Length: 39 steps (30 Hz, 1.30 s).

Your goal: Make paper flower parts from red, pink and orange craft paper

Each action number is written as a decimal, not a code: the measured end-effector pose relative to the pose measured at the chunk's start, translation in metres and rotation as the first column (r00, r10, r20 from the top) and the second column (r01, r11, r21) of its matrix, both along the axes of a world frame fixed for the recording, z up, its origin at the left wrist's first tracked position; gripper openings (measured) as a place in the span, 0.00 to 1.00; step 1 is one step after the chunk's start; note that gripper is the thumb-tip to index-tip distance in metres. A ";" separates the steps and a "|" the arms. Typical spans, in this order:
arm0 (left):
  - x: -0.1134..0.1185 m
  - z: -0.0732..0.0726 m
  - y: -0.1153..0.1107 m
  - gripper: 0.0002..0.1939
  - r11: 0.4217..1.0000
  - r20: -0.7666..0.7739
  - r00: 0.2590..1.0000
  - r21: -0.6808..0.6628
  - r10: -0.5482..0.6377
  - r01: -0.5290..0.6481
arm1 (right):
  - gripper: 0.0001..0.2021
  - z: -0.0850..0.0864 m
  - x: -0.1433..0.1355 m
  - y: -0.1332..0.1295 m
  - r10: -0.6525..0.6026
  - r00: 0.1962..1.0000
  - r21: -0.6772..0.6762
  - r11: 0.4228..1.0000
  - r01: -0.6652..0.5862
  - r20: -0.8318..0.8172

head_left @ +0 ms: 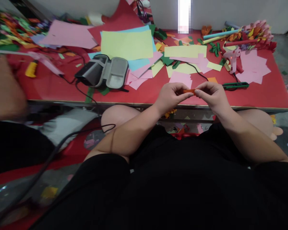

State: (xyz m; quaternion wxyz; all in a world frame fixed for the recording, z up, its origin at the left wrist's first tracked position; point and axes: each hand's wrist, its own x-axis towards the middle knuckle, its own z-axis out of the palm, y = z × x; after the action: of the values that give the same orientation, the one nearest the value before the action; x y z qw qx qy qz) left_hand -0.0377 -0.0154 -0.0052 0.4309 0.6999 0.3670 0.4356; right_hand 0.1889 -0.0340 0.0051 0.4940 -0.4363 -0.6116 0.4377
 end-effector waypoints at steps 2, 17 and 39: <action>0.001 -0.001 0.000 0.21 1.000 0.014 1.000 -0.011 -0.007 0.007 | 0.19 -0.001 -0.001 0.000 0.041 0.999 -0.015 0.999 -0.041 -0.016; 0.001 0.001 0.000 0.18 0.999 0.032 0.999 -0.026 -0.027 0.028 | 0.29 -0.011 0.002 0.005 0.088 0.996 -0.010 0.996 -0.088 -0.024; -0.006 0.014 -0.002 0.19 0.996 -0.135 0.990 0.076 -0.034 0.044 | 0.25 -0.006 -0.001 -0.001 0.078 0.997 0.011 0.997 -0.079 0.005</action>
State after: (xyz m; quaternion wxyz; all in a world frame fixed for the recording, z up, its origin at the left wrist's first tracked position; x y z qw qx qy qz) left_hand -0.0437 -0.0171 0.0090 0.3860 0.7509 0.3639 0.3935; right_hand 0.1882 -0.0349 -0.0010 0.4777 -0.4100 -0.6318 0.4523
